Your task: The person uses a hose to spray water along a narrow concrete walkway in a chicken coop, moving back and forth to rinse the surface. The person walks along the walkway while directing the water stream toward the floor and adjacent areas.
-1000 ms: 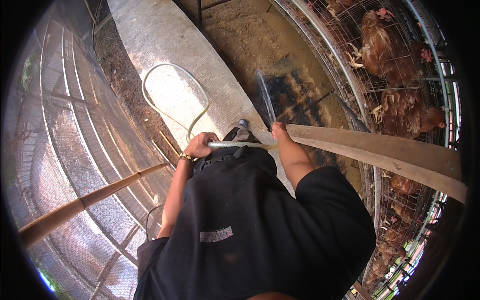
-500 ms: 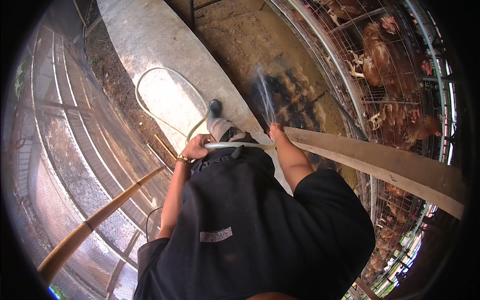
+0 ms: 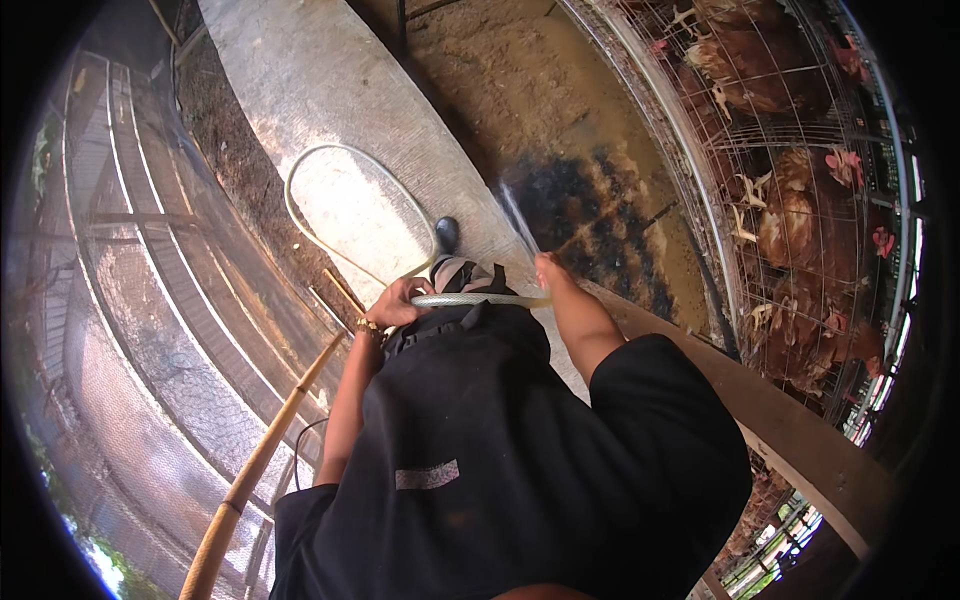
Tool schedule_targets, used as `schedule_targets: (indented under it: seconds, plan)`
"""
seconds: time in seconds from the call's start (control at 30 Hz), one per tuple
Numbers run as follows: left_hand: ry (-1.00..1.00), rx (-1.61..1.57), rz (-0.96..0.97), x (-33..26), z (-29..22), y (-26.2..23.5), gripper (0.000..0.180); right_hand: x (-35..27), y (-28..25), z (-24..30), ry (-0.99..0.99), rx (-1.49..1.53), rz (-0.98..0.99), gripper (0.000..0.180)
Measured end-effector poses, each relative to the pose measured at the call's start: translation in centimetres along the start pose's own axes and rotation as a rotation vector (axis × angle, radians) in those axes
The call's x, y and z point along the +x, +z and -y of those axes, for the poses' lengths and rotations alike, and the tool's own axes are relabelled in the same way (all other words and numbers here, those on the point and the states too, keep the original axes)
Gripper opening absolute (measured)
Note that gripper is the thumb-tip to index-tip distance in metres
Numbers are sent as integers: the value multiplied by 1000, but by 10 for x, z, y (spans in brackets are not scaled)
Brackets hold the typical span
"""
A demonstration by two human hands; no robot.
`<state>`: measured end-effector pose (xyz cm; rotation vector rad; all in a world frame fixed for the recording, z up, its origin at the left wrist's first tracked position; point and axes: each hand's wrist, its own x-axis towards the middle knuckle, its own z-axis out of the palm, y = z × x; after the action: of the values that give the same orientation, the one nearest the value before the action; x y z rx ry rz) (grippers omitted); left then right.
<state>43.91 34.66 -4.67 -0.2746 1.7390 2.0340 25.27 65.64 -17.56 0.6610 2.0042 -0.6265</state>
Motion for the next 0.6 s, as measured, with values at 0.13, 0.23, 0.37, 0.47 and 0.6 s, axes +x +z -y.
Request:
schedule_targets:
  seconds: [0.13, 0.23, 0.37, 0.47, 0.6]
  plan:
    - [-64, -65, 40, 19, -15, -15, 21, -4, -8, 31, 69, 4, -41, 35]
    - [-79, -7, 18, 28, -21, -23, 22, -4, -10, 51, 84, 74, -44, 34]
    - [28, 46, -71, 32, -28, -36, 23, 6, -9, 78, 90, -5, 4, 34]
    - [20, 137, -73, 40, -35, -51, 25, 11, -10, 88, 113, 11, -19, 23]
    - [-4, 155, -51, 47, -43, -71, 25, 16, -5, 105, 107, -57, 31, 26]
